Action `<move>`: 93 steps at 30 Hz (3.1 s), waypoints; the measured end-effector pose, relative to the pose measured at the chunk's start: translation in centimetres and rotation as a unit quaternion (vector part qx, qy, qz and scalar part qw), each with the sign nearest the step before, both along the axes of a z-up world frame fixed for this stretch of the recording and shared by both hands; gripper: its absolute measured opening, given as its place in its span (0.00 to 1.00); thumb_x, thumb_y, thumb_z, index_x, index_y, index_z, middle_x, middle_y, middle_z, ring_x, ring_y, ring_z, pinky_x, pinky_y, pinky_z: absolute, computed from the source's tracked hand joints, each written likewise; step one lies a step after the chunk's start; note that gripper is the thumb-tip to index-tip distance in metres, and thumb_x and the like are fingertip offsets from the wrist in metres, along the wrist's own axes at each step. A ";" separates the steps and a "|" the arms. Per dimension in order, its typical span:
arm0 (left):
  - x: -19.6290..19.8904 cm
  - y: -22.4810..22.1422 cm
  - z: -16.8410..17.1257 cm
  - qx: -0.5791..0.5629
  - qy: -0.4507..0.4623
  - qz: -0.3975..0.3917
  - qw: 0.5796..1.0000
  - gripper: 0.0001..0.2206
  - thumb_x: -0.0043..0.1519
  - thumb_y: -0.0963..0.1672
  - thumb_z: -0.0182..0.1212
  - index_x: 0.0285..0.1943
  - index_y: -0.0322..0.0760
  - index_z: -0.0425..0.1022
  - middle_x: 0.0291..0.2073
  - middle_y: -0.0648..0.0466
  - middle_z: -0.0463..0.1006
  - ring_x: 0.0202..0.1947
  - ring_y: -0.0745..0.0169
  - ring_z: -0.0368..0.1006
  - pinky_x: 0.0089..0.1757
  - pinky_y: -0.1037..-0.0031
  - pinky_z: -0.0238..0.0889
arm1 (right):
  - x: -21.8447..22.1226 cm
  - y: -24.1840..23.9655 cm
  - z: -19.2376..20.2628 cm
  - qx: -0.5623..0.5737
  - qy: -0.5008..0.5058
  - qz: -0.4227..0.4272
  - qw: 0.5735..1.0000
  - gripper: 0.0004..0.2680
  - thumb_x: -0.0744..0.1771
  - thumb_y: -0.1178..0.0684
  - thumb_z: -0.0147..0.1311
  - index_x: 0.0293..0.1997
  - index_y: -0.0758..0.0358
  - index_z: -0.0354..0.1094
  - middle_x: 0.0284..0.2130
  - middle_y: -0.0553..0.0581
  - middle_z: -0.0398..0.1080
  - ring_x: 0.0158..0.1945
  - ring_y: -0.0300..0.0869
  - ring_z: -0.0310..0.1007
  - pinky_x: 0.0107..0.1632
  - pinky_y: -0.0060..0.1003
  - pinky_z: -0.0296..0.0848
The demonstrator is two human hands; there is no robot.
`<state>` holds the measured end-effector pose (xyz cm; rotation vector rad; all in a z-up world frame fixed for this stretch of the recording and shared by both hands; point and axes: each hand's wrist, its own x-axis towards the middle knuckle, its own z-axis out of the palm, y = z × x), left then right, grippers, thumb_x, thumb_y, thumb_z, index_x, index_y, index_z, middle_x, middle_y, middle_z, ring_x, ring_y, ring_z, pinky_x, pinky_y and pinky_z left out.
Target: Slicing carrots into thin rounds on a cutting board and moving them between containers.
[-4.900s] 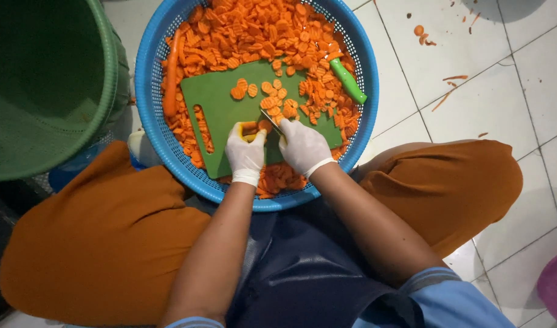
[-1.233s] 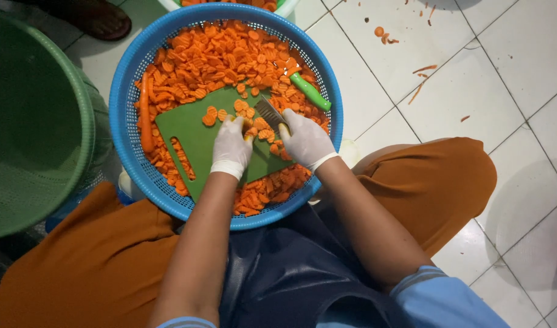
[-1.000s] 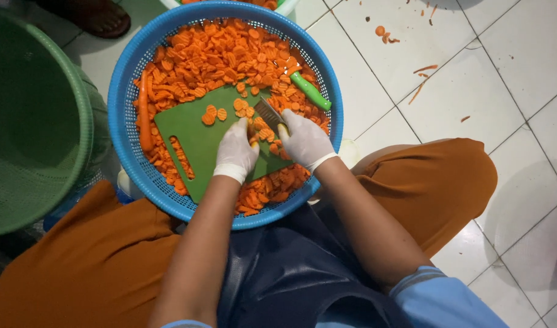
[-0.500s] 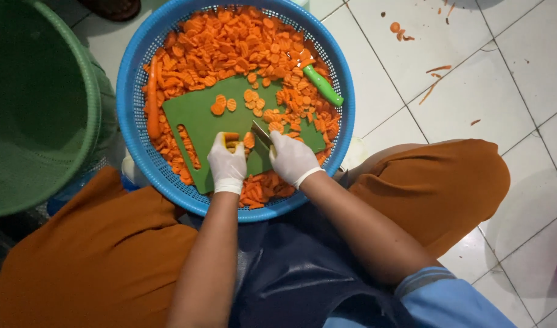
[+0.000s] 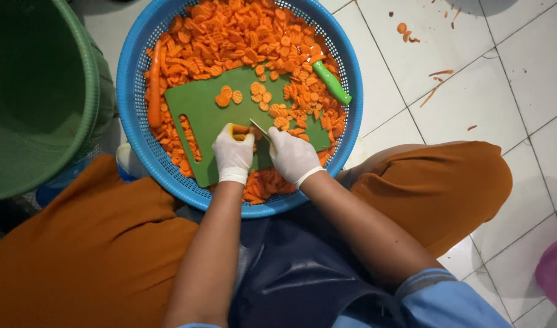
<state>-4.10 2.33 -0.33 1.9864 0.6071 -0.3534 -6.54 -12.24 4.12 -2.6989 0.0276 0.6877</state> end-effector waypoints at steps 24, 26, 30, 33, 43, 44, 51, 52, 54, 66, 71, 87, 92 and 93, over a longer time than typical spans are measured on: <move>0.7 0.1 -0.3 0.059 0.027 -0.038 0.997 0.05 0.51 0.46 0.67 0.31 0.45 0.78 0.26 0.53 0.82 0.35 0.50 0.80 0.39 0.61 0.72 | -0.4 3.0 -2.7 -0.082 0.000 0.022 0.996 0.08 0.69 0.51 0.34 0.52 0.54 0.54 0.28 0.58 0.71 0.34 0.58 0.79 0.38 0.55 0.78; 0.7 0.2 -0.1 0.064 0.030 -0.043 0.997 0.05 0.51 0.45 0.66 0.32 0.44 0.78 0.26 0.52 0.82 0.36 0.49 0.80 0.39 0.60 0.72 | -0.7 3.1 -3.2 -0.076 0.001 0.019 0.997 0.08 0.69 0.51 0.33 0.53 0.54 0.54 0.28 0.58 0.72 0.34 0.59 0.79 0.38 0.55 0.78; 0.7 0.2 0.3 0.055 0.025 -0.041 0.997 0.05 0.51 0.44 0.64 0.33 0.43 0.78 0.27 0.52 0.82 0.36 0.48 0.80 0.40 0.60 0.72 | -1.2 2.9 -4.9 -0.104 -0.077 0.055 0.990 0.12 0.68 0.56 0.36 0.57 0.60 0.56 0.27 0.58 0.70 0.32 0.56 0.79 0.35 0.52 0.78; 0.1 0.4 0.2 0.052 0.019 -0.042 0.998 0.05 0.51 0.45 0.66 0.33 0.44 0.78 0.26 0.53 0.82 0.34 0.51 0.80 0.38 0.63 0.72 | -1.1 2.3 -5.7 -0.087 -0.107 0.045 0.989 0.11 0.68 0.54 0.38 0.56 0.58 0.56 0.26 0.58 0.70 0.31 0.57 0.78 0.34 0.52 0.78; -0.6 -1.8 0.5 -0.004 -0.021 -0.078 0.997 0.03 0.55 0.42 0.66 0.36 0.45 0.78 0.30 0.50 0.83 0.36 0.47 0.80 0.39 0.63 0.72 | 2.4 -3.2 1.3 0.074 -0.131 -0.117 0.982 0.10 0.69 0.46 0.42 0.52 0.56 0.59 0.31 0.75 0.73 0.40 0.70 0.74 0.44 0.64 0.72; -0.5 -2.0 1.3 -0.001 -0.021 -0.079 0.997 0.03 0.55 0.42 0.66 0.36 0.45 0.78 0.30 0.50 0.83 0.36 0.47 0.80 0.39 0.63 0.72 | 2.5 -4.0 1.3 0.078 -0.131 -0.118 0.981 0.10 0.69 0.46 0.42 0.52 0.56 0.59 0.31 0.75 0.73 0.40 0.70 0.74 0.44 0.64 0.72; 4.6 1.3 2.2 0.135 -0.274 -0.058 0.951 0.11 0.53 0.36 0.62 0.42 0.42 0.74 0.36 0.48 0.71 0.42 0.43 0.72 0.47 0.62 0.66 | 2.5 -5.3 2.1 0.082 -0.078 -0.161 0.980 0.08 0.69 0.45 0.41 0.48 0.51 0.59 0.31 0.72 0.73 0.43 0.68 0.74 0.47 0.63 0.71; 5.6 2.2 1.9 0.181 -0.273 -0.050 0.943 0.16 0.51 0.37 0.67 0.46 0.43 0.72 0.41 0.51 0.69 0.45 0.43 0.71 0.49 0.62 0.67 | 2.5 -5.1 2.2 0.083 -0.076 -0.157 0.981 0.08 0.69 0.44 0.41 0.48 0.51 0.59 0.32 0.72 0.73 0.43 0.67 0.74 0.47 0.63 0.71; 6.5 3.1 0.6 0.194 -0.241 -0.081 0.947 0.16 0.50 0.38 0.70 0.44 0.42 0.71 0.42 0.52 0.68 0.46 0.43 0.71 0.50 0.61 0.67 | 2.7 -5.0 2.5 0.092 -0.082 -0.158 0.980 0.08 0.69 0.44 0.42 0.48 0.52 0.59 0.32 0.73 0.73 0.43 0.68 0.74 0.47 0.63 0.71; 8.2 4.6 0.0 0.132 -0.128 -0.130 0.974 0.06 0.56 0.43 0.67 0.38 0.52 0.75 0.31 0.60 0.80 0.38 0.56 0.79 0.41 0.69 0.70 | 3.1 -5.3 2.7 0.115 -0.097 -0.159 0.976 0.08 0.69 0.46 0.42 0.50 0.53 0.60 0.34 0.73 0.73 0.43 0.67 0.74 0.47 0.63 0.72; 10.9 4.4 0.2 0.165 -0.128 -0.271 0.940 0.06 0.57 0.42 0.65 0.36 0.54 0.78 0.33 0.59 0.79 0.43 0.53 0.77 0.46 0.64 0.71 | 3.0 -5.1 2.9 0.122 -0.110 -0.157 0.974 0.08 0.69 0.47 0.43 0.49 0.54 0.60 0.32 0.72 0.73 0.41 0.67 0.74 0.44 0.62 0.73; 7.0 4.2 0.1 0.186 -0.055 -0.239 0.951 0.08 0.55 0.44 0.69 0.36 0.42 0.73 0.33 0.50 0.73 0.44 0.43 0.75 0.47 0.58 0.70 | 3.2 -4.7 3.2 0.121 -0.084 -0.122 0.982 0.06 0.69 0.46 0.42 0.45 0.53 0.58 0.32 0.71 0.72 0.42 0.67 0.73 0.45 0.62 0.72; 3.0 1.8 1.6 0.130 -0.004 -0.195 0.972 0.08 0.53 0.44 0.69 0.36 0.41 0.75 0.29 0.49 0.78 0.41 0.47 0.78 0.44 0.61 0.71 | 2.4 -3.2 1.9 0.101 -0.024 -0.086 0.991 0.06 0.69 0.46 0.42 0.45 0.53 0.58 0.35 0.69 0.73 0.44 0.65 0.74 0.46 0.60 0.72; 2.5 1.8 1.0 0.138 -0.028 -0.198 0.970 0.07 0.53 0.44 0.70 0.35 0.43 0.75 0.28 0.50 0.78 0.40 0.47 0.77 0.43 0.60 0.71 | 2.1 -2.9 1.1 0.088 -0.009 -0.070 0.994 0.07 0.69 0.45 0.41 0.46 0.51 0.58 0.35 0.66 0.74 0.44 0.64 0.75 0.46 0.59 0.73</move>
